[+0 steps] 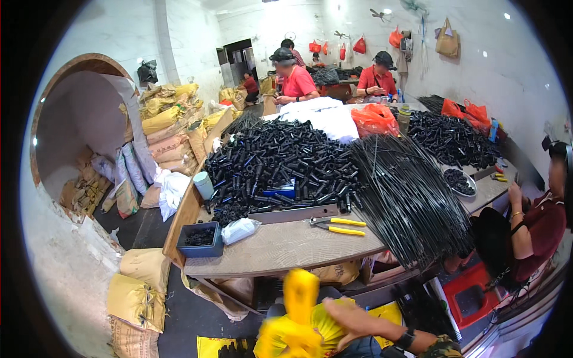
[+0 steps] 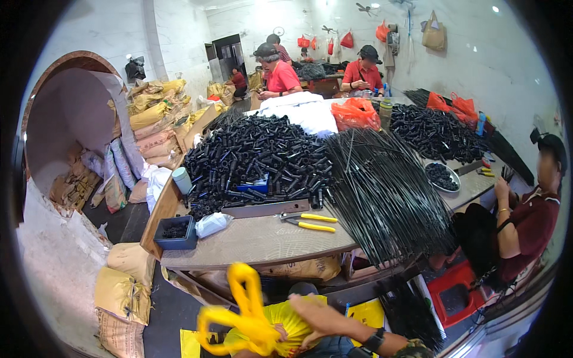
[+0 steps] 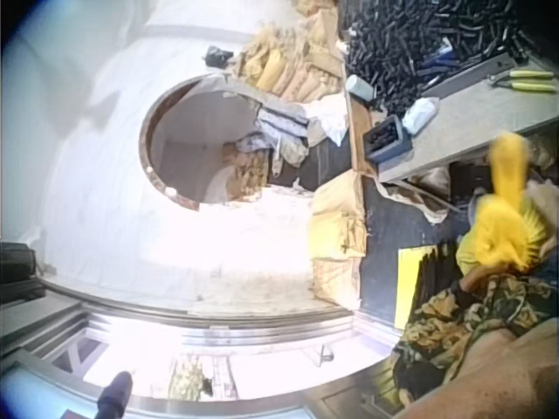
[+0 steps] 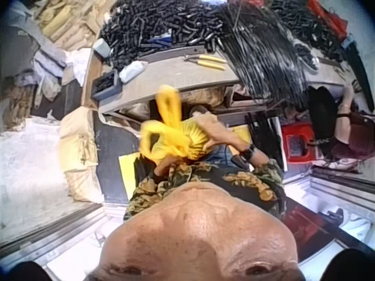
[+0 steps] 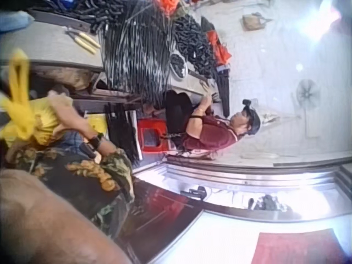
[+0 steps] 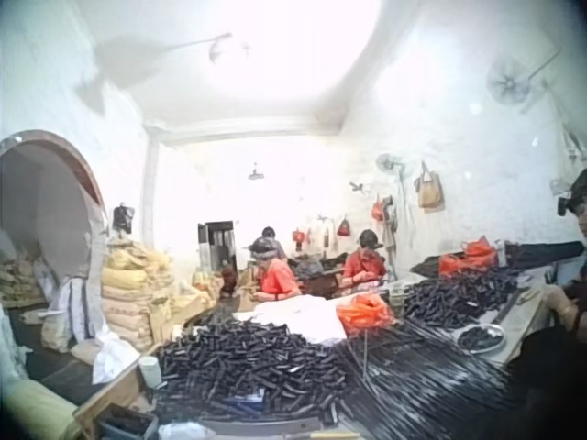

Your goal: The recorder sorts umbrella ribs and assembles them into a hub using pliers.

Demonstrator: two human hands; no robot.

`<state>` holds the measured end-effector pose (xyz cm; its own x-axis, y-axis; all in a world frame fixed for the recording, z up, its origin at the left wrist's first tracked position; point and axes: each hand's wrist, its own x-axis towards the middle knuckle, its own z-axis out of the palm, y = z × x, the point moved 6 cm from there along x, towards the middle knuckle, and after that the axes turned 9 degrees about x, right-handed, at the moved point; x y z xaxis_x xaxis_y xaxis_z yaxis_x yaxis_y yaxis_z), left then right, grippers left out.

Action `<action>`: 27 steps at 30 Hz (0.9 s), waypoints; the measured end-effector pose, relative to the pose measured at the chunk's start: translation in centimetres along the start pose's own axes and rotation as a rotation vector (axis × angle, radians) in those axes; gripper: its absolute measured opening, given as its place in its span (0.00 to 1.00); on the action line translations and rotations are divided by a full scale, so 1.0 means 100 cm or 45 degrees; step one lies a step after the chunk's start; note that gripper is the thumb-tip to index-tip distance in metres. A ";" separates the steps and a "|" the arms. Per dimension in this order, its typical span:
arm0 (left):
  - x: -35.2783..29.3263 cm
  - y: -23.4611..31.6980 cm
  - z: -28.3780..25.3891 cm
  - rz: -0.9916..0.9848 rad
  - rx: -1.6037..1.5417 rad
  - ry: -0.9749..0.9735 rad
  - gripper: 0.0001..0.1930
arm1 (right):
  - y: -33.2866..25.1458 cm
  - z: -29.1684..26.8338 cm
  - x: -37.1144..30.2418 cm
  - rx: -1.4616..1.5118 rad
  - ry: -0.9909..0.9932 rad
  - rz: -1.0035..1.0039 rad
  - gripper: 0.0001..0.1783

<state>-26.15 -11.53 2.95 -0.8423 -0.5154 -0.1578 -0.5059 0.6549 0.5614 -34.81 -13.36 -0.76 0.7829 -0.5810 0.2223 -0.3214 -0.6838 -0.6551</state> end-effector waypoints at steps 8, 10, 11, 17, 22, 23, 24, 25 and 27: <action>-0.054 -0.013 0.045 0.078 0.182 0.199 0.46 | -0.037 0.056 0.028 1.200 -0.380 -0.562 0.46; -0.058 -0.015 0.049 0.075 0.211 0.216 0.46 | -0.034 0.079 -0.010 1.381 -0.567 -0.745 0.44; -0.061 -0.022 0.047 -0.018 0.372 0.312 0.48 | -0.030 0.090 -0.028 1.468 -0.662 -0.835 0.43; -0.109 -0.048 0.024 -0.458 0.352 0.579 0.62 | -0.038 0.069 -0.006 1.950 -1.205 -1.337 0.39; -0.101 -0.055 0.055 -0.478 0.126 0.655 0.55 | -0.047 0.067 0.031 2.344 -1.735 -1.785 0.36; -0.100 -0.056 0.055 -0.474 0.123 0.659 0.55 | -0.041 0.118 -0.008 2.409 -1.838 -1.864 0.35; -0.096 -0.055 0.053 -0.455 0.122 0.642 0.54 | -0.037 0.117 -0.004 2.467 -1.929 -1.947 0.34; -0.092 -0.056 0.051 -0.434 0.122 0.624 0.54 | -0.043 0.127 0.011 2.522 -2.020 -2.029 0.34; -0.088 -0.057 0.065 -0.422 0.102 0.618 0.53 | -0.038 0.125 0.009 2.720 -2.251 -2.092 0.33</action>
<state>-17.08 -7.16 -4.14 -0.4648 -0.8812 0.0861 -0.7557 0.4455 0.4799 -26.23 -5.79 -7.08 -0.2568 0.2202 0.9410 -0.2049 0.9392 -0.2757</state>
